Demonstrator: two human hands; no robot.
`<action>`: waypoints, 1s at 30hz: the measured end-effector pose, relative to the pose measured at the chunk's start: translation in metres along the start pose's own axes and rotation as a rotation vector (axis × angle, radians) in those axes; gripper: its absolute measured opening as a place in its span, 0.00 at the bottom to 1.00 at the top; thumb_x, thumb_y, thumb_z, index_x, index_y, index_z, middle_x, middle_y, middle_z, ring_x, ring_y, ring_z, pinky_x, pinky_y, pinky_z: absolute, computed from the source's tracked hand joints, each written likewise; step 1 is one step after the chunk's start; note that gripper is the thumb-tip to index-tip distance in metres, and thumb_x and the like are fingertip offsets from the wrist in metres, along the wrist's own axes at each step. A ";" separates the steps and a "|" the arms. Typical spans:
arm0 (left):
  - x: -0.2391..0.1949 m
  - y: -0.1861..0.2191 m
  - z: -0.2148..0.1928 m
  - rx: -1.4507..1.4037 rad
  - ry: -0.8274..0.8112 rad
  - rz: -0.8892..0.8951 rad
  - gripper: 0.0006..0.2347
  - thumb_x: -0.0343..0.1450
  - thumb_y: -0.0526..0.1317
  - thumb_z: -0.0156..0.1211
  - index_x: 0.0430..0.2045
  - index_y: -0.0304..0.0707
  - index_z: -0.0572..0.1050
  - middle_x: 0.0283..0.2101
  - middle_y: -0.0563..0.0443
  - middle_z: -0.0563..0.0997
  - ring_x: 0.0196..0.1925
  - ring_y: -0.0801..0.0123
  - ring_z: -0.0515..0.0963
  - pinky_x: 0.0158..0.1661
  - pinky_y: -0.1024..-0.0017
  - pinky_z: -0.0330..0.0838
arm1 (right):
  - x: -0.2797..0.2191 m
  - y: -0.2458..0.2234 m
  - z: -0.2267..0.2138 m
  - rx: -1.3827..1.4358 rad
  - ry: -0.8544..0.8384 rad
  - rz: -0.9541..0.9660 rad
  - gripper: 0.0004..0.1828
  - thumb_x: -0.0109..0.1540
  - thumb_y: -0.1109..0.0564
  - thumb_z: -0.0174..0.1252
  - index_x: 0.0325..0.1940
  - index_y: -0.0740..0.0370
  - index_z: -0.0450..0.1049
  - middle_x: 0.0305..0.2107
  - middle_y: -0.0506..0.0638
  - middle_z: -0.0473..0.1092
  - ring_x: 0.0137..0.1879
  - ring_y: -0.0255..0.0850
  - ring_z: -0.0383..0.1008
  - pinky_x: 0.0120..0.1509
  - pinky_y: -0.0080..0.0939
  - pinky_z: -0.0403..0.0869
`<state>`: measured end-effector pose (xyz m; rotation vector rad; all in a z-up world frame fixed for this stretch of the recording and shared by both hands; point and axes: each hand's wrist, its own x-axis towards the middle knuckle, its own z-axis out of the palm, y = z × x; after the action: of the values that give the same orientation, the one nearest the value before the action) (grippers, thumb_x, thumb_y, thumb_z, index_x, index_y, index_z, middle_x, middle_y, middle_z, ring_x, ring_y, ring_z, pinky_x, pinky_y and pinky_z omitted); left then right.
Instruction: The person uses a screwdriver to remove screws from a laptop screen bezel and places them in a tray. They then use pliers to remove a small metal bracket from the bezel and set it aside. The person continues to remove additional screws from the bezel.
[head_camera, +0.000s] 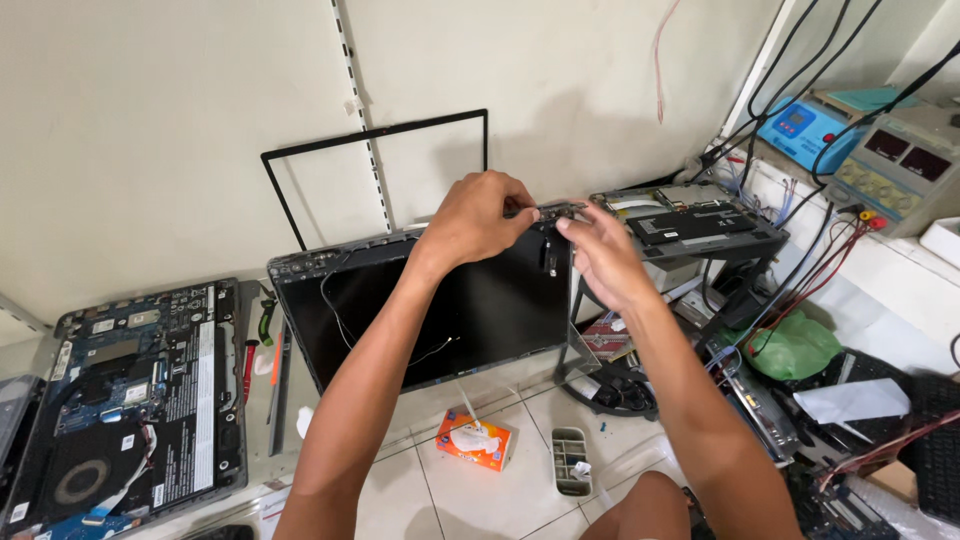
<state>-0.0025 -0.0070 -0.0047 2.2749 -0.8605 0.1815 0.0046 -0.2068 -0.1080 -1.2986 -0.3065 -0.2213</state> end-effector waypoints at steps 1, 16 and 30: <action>-0.001 0.000 0.000 0.000 -0.002 0.000 0.11 0.68 0.37 0.56 0.39 0.31 0.80 0.37 0.38 0.82 0.42 0.51 0.82 0.41 0.60 0.79 | 0.001 0.012 -0.001 0.001 0.002 0.001 0.22 0.62 0.60 0.59 0.60 0.68 0.69 0.44 0.56 0.70 0.51 0.45 0.73 0.55 0.38 0.73; -0.015 0.007 -0.007 0.302 0.062 -0.119 0.12 0.70 0.48 0.55 0.39 0.45 0.81 0.37 0.41 0.82 0.45 0.40 0.80 0.47 0.46 0.73 | 0.027 0.072 0.001 0.183 0.227 -0.126 0.08 0.66 0.56 0.56 0.44 0.61 0.77 0.37 0.51 0.76 0.49 0.39 0.75 0.60 0.40 0.73; -0.008 -0.007 0.007 0.233 0.141 -0.179 0.08 0.67 0.48 0.57 0.34 0.56 0.82 0.31 0.47 0.84 0.41 0.47 0.83 0.43 0.51 0.77 | 0.006 0.024 -0.005 -0.048 0.153 0.080 0.11 0.66 0.52 0.60 0.48 0.60 0.76 0.35 0.47 0.74 0.48 0.36 0.75 0.58 0.44 0.74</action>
<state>-0.0045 -0.0034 -0.0166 2.5057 -0.5841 0.3722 0.0183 -0.2053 -0.1291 -1.3306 -0.1194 -0.2599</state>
